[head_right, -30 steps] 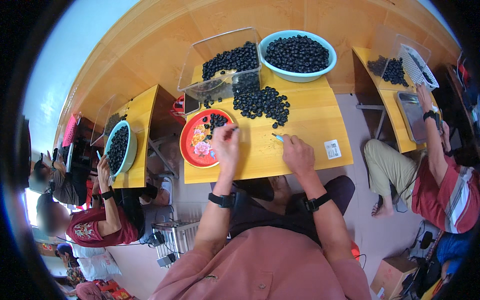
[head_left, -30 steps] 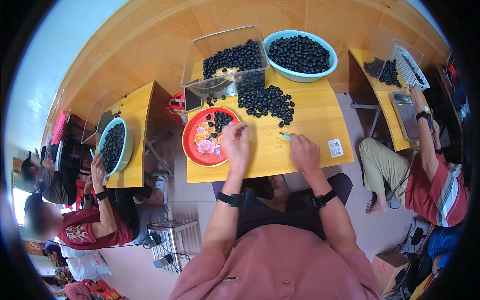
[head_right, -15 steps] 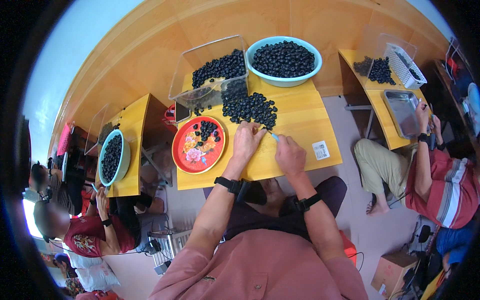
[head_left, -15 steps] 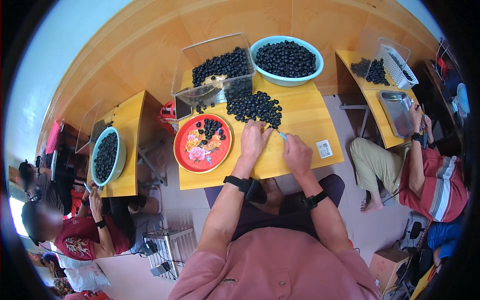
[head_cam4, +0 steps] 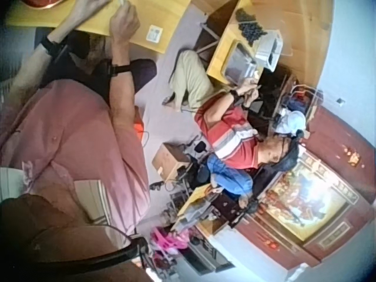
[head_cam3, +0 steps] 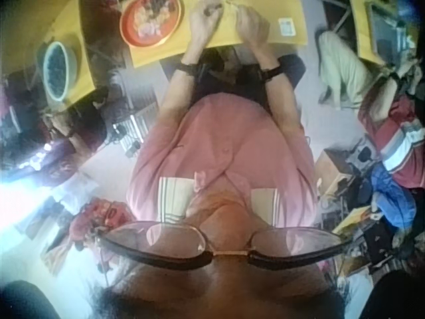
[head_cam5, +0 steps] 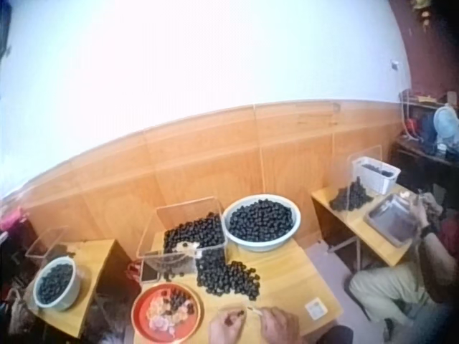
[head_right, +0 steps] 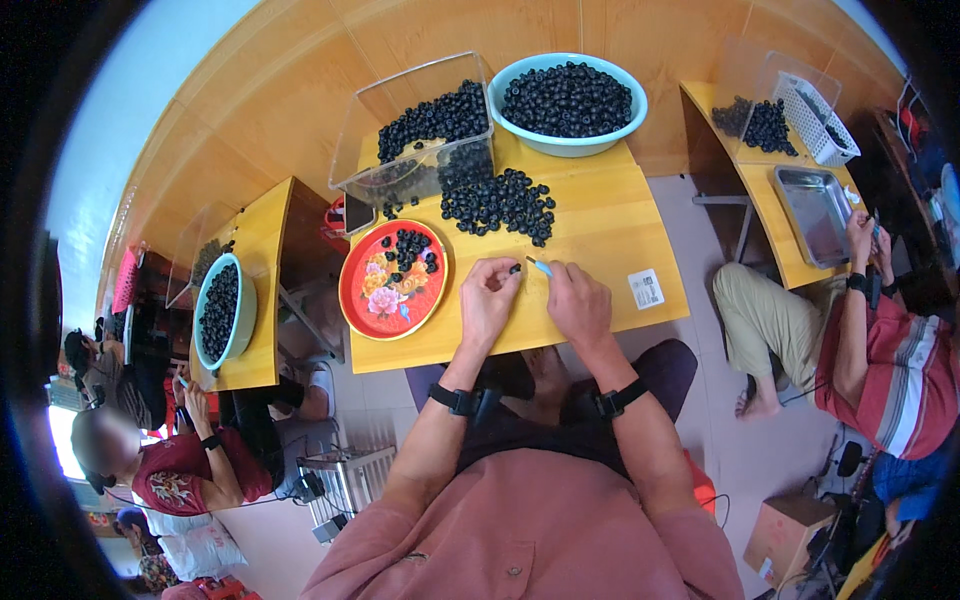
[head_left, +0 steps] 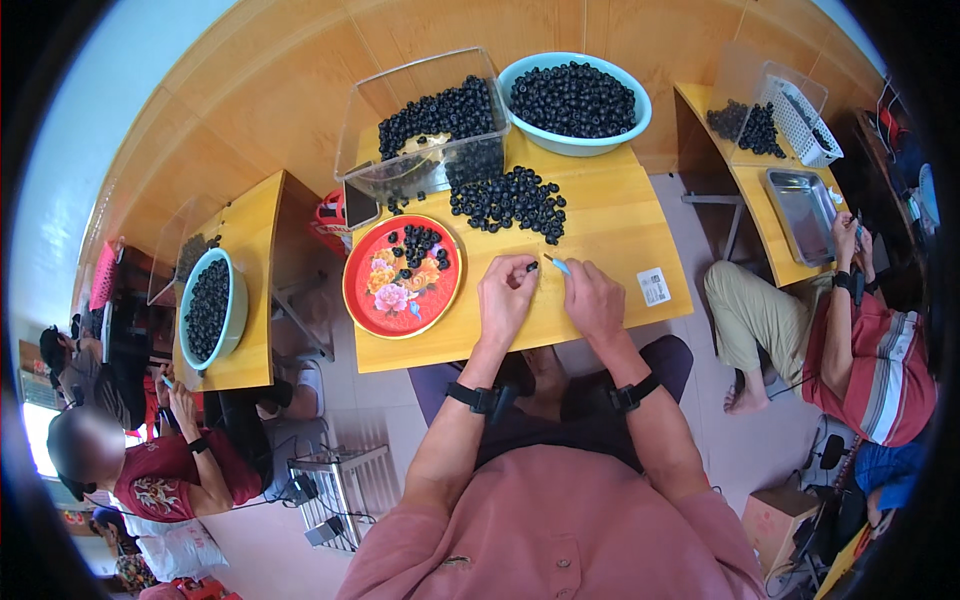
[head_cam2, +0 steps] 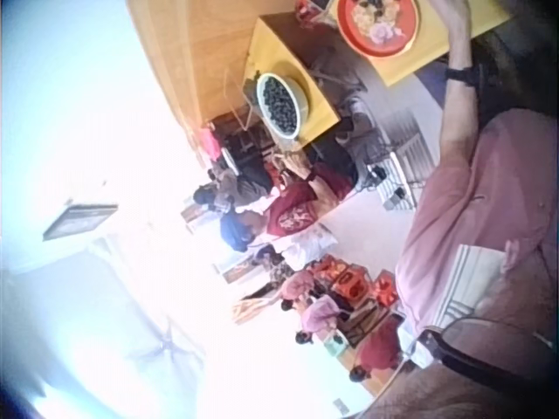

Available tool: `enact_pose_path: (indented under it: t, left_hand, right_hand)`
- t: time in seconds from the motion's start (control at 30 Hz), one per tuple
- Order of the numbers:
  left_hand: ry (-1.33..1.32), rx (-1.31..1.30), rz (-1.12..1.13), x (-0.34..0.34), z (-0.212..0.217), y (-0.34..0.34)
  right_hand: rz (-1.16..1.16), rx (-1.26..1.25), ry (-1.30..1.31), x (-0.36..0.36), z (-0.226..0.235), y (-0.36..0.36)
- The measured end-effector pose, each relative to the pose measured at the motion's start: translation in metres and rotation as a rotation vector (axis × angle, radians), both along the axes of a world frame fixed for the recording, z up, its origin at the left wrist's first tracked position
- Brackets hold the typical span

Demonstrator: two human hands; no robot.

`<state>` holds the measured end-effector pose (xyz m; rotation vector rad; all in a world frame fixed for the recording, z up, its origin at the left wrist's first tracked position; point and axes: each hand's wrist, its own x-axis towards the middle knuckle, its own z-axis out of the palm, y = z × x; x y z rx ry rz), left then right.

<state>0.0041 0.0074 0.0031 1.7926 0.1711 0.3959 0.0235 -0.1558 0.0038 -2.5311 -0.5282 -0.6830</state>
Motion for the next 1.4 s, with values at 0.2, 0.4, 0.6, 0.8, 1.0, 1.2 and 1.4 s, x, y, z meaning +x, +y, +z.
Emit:
enact_pose_path:
  t: [0.2,0.4,0.6,0.8,1.0,1.2,1.4]
  left_hand:
    - [-0.096,0.117,0.054,-0.006,-0.003,-0.003]
    - [-0.055,0.031,0.084,-0.005,-0.005,-0.002]
    - [-0.099,-0.006,0.029,-0.006,-0.007,0.002]
    - [-0.072,-0.118,0.024,-0.004,-0.008,0.0]
    - [-0.064,-0.054,0.03,-0.002,-0.014,-0.001]
    - [-0.054,-0.013,0.021,-0.004,-0.007,-0.004]
    - [-0.063,0.075,0.011,-0.006,-0.001,-0.004]
  right_hand:
    - [0.027,-0.03,0.002,-0.002,0.003,0.0]
    - [0.041,-0.063,-0.001,-0.002,0.004,0.0]
    - [0.043,-0.074,-0.002,-0.002,0.004,-0.001]
    - [0.054,-0.068,-0.006,-0.003,0.006,-0.001]
    - [0.104,-0.074,-0.045,-0.003,0.007,-0.001]
    - [0.161,-0.103,-0.064,-0.004,0.006,-0.001]
    - [0.17,-0.103,-0.072,-0.003,0.006,-0.001]
